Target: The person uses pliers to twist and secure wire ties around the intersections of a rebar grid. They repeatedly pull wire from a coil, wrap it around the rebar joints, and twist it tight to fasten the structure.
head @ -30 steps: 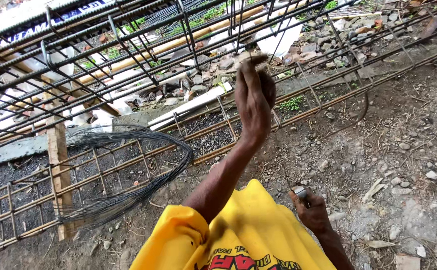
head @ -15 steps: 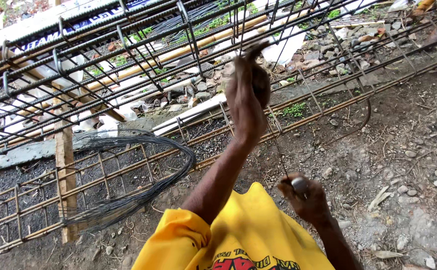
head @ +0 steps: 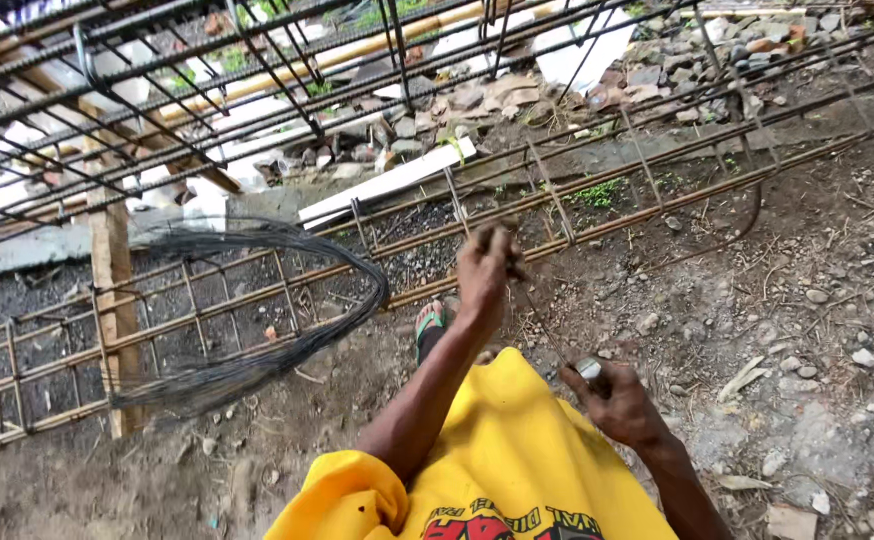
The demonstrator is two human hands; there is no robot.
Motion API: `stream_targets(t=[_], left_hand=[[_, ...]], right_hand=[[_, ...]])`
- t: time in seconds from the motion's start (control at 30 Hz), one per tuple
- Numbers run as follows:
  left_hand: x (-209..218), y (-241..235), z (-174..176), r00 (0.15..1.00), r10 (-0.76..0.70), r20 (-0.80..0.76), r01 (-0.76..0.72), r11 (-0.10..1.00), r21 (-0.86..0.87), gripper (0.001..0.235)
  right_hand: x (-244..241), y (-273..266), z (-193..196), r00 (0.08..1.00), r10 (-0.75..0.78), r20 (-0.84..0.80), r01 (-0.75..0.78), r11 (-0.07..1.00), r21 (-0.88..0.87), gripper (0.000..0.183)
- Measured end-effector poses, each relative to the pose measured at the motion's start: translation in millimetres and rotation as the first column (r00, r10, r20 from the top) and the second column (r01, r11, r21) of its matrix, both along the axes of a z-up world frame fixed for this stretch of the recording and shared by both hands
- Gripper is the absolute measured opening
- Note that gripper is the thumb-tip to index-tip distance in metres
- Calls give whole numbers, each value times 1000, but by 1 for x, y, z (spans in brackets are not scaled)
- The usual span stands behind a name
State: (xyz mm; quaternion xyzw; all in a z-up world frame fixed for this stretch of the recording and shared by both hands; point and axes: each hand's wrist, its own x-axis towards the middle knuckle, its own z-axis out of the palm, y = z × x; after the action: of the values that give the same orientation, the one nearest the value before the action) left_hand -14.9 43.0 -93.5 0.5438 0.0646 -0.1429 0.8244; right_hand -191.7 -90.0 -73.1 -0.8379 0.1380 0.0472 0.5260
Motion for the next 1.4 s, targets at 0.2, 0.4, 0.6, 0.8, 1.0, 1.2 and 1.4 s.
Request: stream_targets(t=[0.2,0.4,0.6,0.8,1.0,1.2,1.4], left_hand=[[-38,-7,-53,989,-122,-87,117,992,-57,21],[-25,14,-68,978,-105,-180,114,993,39,22],[6,32,-84,946,-172,-273,203,975,88,25],[76,56,-97,992,-82,93,-18,647,762,26],[156,47,-184,807,-434,-400,529,230,817,43],[189,40,-225,770,-335,-543,577,729,368,42],[177,54,-167,879,-176,-443,352,866,354,33]], right_hand=[[35,16,-4,998,-61,-12,62,998,26,23],[67,21,-28,999,-39,30,39,999,6,15],[89,19,-58,980,-172,-101,177,984,39,18],[135,7,-90,980,-128,-153,97,976,-194,19],[211,27,-104,979,16,-203,-68,965,-253,21],[251,37,-139,938,56,-343,-97,990,-102,20],[267,33,-119,914,35,-404,-53,998,-34,27]])
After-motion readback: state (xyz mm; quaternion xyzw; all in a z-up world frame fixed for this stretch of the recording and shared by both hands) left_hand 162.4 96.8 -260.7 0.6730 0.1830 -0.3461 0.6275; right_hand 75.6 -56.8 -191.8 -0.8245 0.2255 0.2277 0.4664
